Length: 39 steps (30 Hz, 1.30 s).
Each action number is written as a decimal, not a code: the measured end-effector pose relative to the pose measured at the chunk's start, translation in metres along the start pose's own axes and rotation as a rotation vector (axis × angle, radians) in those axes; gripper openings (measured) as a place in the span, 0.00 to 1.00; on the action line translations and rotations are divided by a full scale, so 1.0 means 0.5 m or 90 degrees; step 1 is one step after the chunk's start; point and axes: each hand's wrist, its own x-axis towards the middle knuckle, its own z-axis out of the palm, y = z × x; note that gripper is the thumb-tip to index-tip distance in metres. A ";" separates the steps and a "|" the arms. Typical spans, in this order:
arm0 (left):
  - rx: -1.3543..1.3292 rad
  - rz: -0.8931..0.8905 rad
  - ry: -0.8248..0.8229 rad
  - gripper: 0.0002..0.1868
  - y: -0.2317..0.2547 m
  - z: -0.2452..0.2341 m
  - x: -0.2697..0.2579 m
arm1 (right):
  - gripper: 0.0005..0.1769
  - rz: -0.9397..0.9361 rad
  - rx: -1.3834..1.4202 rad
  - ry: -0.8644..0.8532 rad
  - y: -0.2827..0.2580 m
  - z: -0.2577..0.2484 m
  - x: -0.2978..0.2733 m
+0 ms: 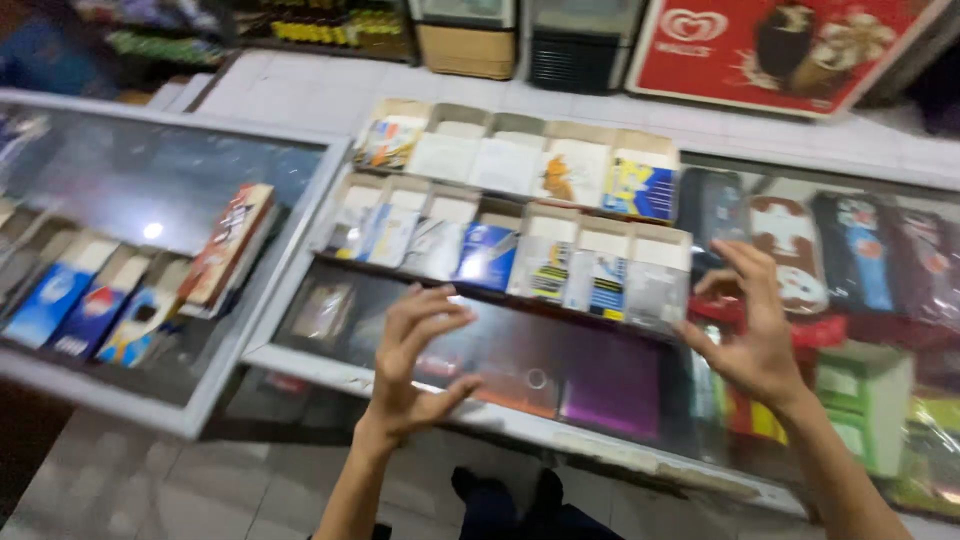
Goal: The person organizes stationery items inside a glass display case. They pick up and arrange various notebooks and boxes of pens, placing them neatly in rows within the case.
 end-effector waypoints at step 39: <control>0.191 -0.293 0.205 0.11 -0.253 -1.109 -0.460 | 0.44 -0.168 0.101 -0.416 -0.850 1.315 0.655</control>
